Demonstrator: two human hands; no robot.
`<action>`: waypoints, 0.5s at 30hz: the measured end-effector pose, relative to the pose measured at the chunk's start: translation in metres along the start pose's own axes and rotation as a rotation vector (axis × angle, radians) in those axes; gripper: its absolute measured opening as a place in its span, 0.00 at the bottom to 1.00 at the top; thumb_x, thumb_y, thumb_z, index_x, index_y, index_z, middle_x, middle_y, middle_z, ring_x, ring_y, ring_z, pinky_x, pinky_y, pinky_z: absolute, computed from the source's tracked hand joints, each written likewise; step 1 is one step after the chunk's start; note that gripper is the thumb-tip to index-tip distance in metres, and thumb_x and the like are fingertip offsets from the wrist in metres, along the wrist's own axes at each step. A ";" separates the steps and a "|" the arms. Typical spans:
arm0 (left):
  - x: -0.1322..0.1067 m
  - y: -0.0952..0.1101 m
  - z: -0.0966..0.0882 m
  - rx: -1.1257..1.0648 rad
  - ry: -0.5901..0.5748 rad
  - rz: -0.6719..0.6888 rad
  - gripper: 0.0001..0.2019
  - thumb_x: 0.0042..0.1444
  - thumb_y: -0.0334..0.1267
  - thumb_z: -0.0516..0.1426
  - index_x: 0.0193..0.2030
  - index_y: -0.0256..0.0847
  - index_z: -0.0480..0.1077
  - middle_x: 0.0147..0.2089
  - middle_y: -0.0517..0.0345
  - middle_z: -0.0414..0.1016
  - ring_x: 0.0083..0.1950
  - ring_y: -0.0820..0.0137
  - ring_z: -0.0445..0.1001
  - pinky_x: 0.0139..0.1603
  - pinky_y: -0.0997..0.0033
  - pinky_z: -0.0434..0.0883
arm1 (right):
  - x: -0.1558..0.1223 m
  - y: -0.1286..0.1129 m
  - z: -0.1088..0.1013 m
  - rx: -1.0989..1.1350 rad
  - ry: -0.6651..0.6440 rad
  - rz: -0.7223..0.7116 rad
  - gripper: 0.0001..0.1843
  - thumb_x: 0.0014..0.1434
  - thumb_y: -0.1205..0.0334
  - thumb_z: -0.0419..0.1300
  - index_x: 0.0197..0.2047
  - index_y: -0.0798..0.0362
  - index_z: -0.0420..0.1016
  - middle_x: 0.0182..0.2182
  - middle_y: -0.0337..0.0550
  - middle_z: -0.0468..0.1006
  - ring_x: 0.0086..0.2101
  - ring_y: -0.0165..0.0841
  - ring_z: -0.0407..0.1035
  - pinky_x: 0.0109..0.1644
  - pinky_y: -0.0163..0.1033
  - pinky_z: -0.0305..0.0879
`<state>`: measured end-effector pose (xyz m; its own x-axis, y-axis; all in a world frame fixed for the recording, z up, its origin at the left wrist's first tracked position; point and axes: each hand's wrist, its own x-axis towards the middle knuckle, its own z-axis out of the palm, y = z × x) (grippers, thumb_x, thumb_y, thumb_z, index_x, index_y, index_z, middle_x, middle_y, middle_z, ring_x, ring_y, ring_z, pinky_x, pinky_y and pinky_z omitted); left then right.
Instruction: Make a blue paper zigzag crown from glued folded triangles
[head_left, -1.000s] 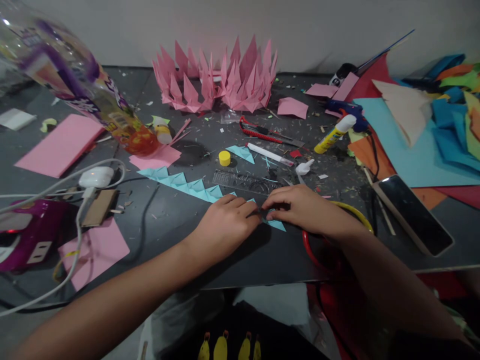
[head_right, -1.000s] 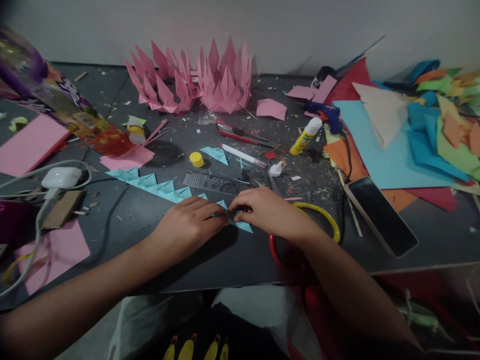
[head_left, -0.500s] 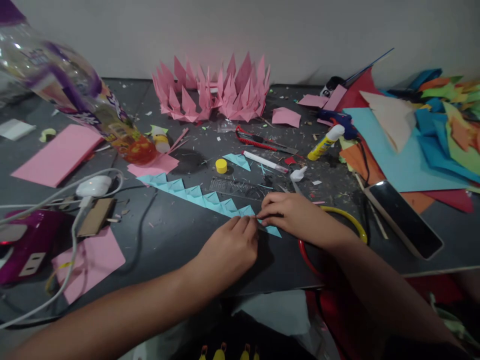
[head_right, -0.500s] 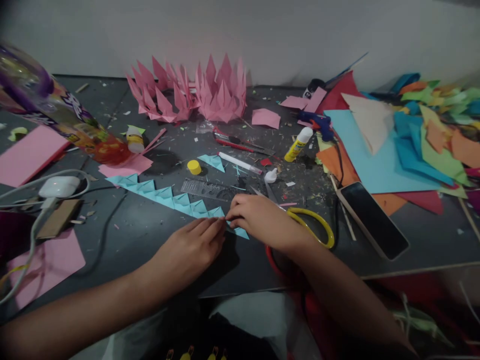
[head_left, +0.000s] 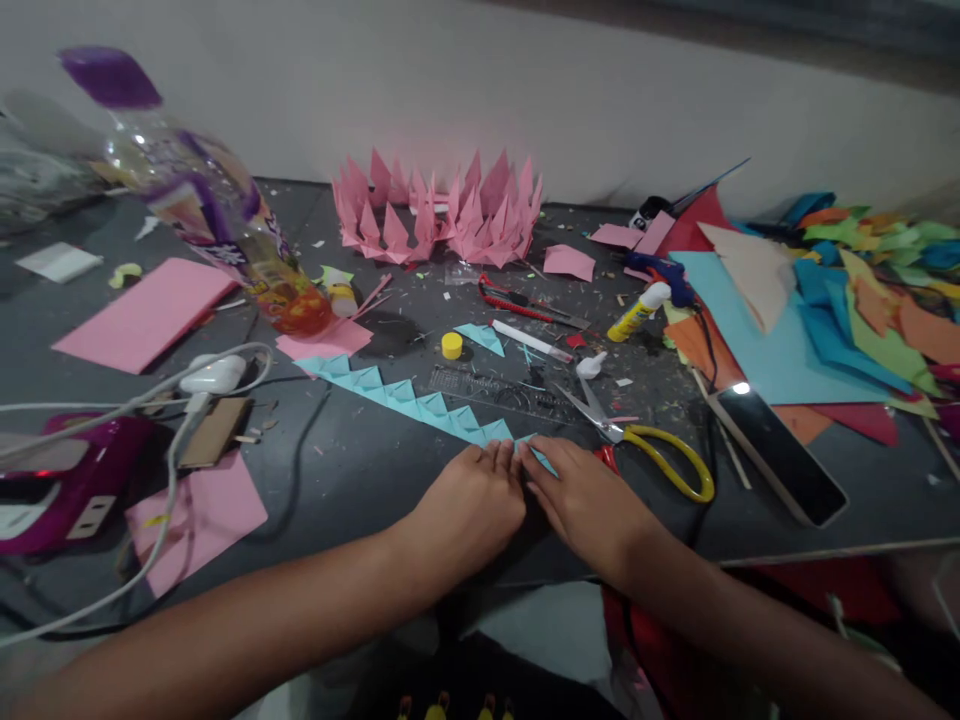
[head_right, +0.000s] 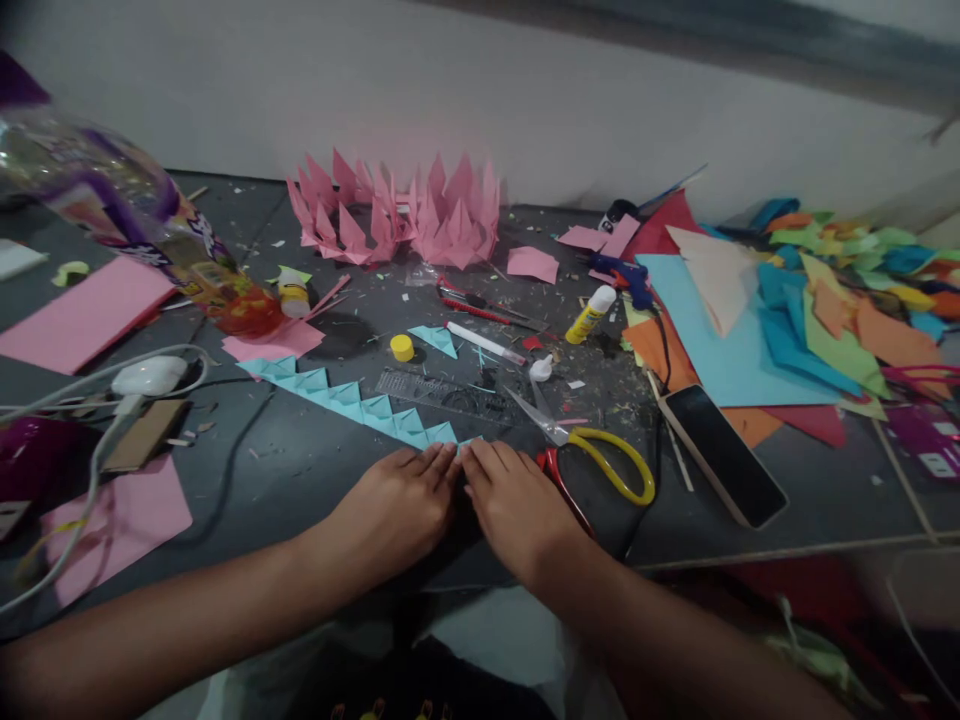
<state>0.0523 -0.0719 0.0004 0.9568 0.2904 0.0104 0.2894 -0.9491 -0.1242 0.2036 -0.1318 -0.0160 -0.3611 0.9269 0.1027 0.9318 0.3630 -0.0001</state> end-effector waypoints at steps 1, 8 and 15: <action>0.001 0.000 0.000 -0.004 -0.005 0.003 0.17 0.56 0.31 0.53 0.50 0.22 0.70 0.49 0.35 0.74 0.49 0.58 0.74 0.44 0.65 0.69 | -0.002 0.001 0.002 0.011 0.020 0.003 0.16 0.59 0.70 0.51 0.50 0.64 0.70 0.44 0.60 0.74 0.41 0.42 0.70 0.42 0.47 0.70; 0.000 -0.003 0.000 -0.083 0.049 -0.036 0.12 0.56 0.29 0.53 0.45 0.26 0.70 0.43 0.41 0.77 0.42 0.62 0.75 0.38 0.66 0.68 | -0.001 0.014 0.002 0.107 0.123 -0.039 0.15 0.61 0.70 0.48 0.48 0.58 0.72 0.41 0.55 0.76 0.41 0.40 0.72 0.43 0.46 0.72; -0.002 -0.014 0.002 -0.180 0.162 -0.078 0.04 0.57 0.29 0.53 0.33 0.34 0.69 0.33 0.52 0.73 0.37 0.63 0.72 0.35 0.65 0.67 | -0.002 0.021 0.006 0.208 0.225 0.018 0.16 0.63 0.68 0.46 0.47 0.56 0.73 0.43 0.54 0.75 0.43 0.38 0.72 0.44 0.44 0.73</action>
<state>0.0463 -0.0594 0.0004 0.9190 0.3541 0.1735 0.3486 -0.9352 0.0620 0.2234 -0.1253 -0.0223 -0.3057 0.8972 0.3188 0.9020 0.3801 -0.2048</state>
